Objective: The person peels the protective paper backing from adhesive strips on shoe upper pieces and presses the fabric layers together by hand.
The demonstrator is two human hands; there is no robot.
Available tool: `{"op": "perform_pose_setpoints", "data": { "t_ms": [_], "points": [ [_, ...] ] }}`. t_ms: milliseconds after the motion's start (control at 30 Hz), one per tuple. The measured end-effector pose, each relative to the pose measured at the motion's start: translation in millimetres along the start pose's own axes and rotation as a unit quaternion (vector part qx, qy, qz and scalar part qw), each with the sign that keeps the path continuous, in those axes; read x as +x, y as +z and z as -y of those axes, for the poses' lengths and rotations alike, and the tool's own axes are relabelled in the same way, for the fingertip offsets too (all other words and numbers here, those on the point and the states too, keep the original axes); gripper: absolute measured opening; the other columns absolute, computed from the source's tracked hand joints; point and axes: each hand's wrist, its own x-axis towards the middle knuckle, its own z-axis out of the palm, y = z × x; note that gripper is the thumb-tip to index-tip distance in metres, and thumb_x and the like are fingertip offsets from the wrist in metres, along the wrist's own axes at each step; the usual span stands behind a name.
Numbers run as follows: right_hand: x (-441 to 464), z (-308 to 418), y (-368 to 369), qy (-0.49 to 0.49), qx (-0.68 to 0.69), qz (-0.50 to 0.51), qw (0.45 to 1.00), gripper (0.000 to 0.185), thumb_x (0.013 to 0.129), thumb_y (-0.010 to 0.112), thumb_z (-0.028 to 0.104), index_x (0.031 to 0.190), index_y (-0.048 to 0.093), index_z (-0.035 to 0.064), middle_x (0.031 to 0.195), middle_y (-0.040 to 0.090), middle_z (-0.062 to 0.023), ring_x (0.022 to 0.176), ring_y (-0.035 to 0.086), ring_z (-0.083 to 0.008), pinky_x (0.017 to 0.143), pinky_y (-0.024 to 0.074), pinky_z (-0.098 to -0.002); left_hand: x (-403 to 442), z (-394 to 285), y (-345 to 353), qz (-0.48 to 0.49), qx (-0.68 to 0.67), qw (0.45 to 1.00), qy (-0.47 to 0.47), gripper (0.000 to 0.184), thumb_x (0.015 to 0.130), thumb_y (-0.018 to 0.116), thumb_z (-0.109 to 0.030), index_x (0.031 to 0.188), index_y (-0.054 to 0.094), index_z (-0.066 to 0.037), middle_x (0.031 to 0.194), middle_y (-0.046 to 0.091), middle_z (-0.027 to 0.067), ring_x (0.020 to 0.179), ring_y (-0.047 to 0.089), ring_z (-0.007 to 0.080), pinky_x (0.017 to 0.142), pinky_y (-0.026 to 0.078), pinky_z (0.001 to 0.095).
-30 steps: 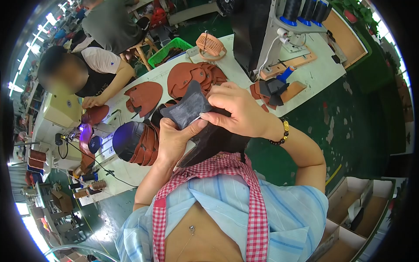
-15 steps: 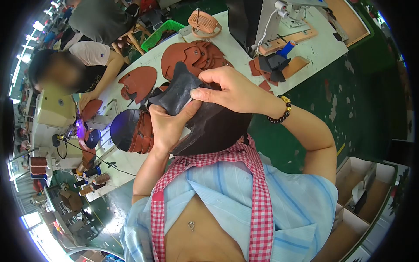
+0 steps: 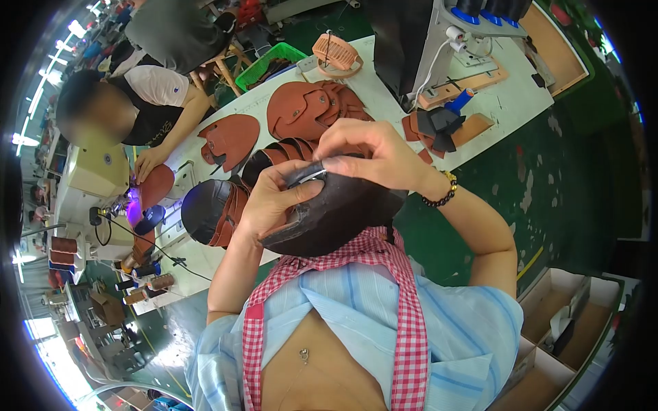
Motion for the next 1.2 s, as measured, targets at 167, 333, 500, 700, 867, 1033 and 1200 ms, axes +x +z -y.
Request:
{"op": "perform_pose_setpoints", "data": {
  "t_ms": [167,333,500,700,867,1033,1200],
  "points": [
    [-9,3,6,-0.202,-0.259,0.026,0.944,0.033,0.059,0.072,0.003,0.091,0.071,0.0123,0.111,0.057,-0.0111,0.105,0.052,-0.0288,0.089,0.0425,-0.0374,1,2,-7,-0.015,-0.028,0.999,0.004,0.035,0.076,0.068,0.007,0.110,0.060,0.006,0.104,0.065,0.0122,0.088,0.065,0.0158,0.082,0.053,0.0269],
    [-10,19,-4,-0.082,-0.122,0.064,0.987,0.038,0.064,0.064,-0.005,0.099,0.069,0.0092,0.129,0.047,-0.0159,0.110,0.052,-0.0281,0.092,0.0412,-0.0392,-5,6,-5,0.002,0.052,0.996,0.069,0.034,0.076,0.066,0.009,0.109,0.059,0.007,0.101,0.066,0.0114,0.089,0.063,0.0138,0.083,0.051,0.0264],
    [3,25,0,0.145,-0.102,0.048,0.983,0.023,0.086,0.062,0.024,0.091,0.066,0.0027,0.087,0.063,-0.0122,0.077,0.059,-0.0185,0.071,0.0453,-0.0283,-10,1,10,-0.011,0.144,0.986,0.078,0.033,0.076,0.066,0.009,0.109,0.059,0.007,0.100,0.066,0.0115,0.090,0.062,0.0115,0.084,0.050,0.0249],
    [4,26,6,0.146,-0.222,0.068,0.962,0.031,0.084,0.065,0.029,0.080,0.064,-0.0012,0.062,0.056,-0.0138,0.056,0.053,-0.0214,0.055,0.0406,-0.0318,-19,-33,-2,0.090,-0.003,0.995,-0.030,0.026,0.081,0.069,-0.004,0.104,0.062,0.005,0.091,0.067,0.0066,0.081,0.060,0.0062,0.072,0.048,0.0198],
    [9,9,9,0.098,-0.233,0.067,0.965,0.027,0.085,0.065,0.027,0.082,0.065,-0.0001,0.061,0.056,-0.0108,0.055,0.051,-0.0163,0.055,0.0398,-0.0289,-6,-14,-6,-0.015,0.228,0.973,0.023,0.018,0.087,0.065,-0.009,0.095,0.064,0.007,0.078,0.065,0.0022,0.066,0.057,0.0030,0.058,0.046,0.0174],
    [19,7,-15,0.261,0.025,0.102,0.960,0.027,0.092,0.059,0.025,0.095,0.065,-0.0020,0.073,0.059,0.0015,0.070,0.052,-0.0041,0.061,0.0417,-0.0215,-2,-11,-11,-0.003,0.192,0.981,0.036,0.016,0.088,0.064,-0.008,0.095,0.064,0.007,0.078,0.065,0.0028,0.066,0.057,0.0033,0.057,0.046,0.0170],
    [16,-8,-6,0.169,-0.046,0.124,0.977,0.025,0.085,0.067,0.020,0.087,0.063,-0.0039,0.070,0.060,0.0003,0.064,0.051,-0.0051,0.057,0.0421,-0.0239,1,-13,-12,-0.007,0.208,0.978,0.025,0.016,0.088,0.063,-0.008,0.095,0.063,0.007,0.078,0.065,0.0032,0.066,0.057,0.0034,0.056,0.046,0.0174]
  ]
}}
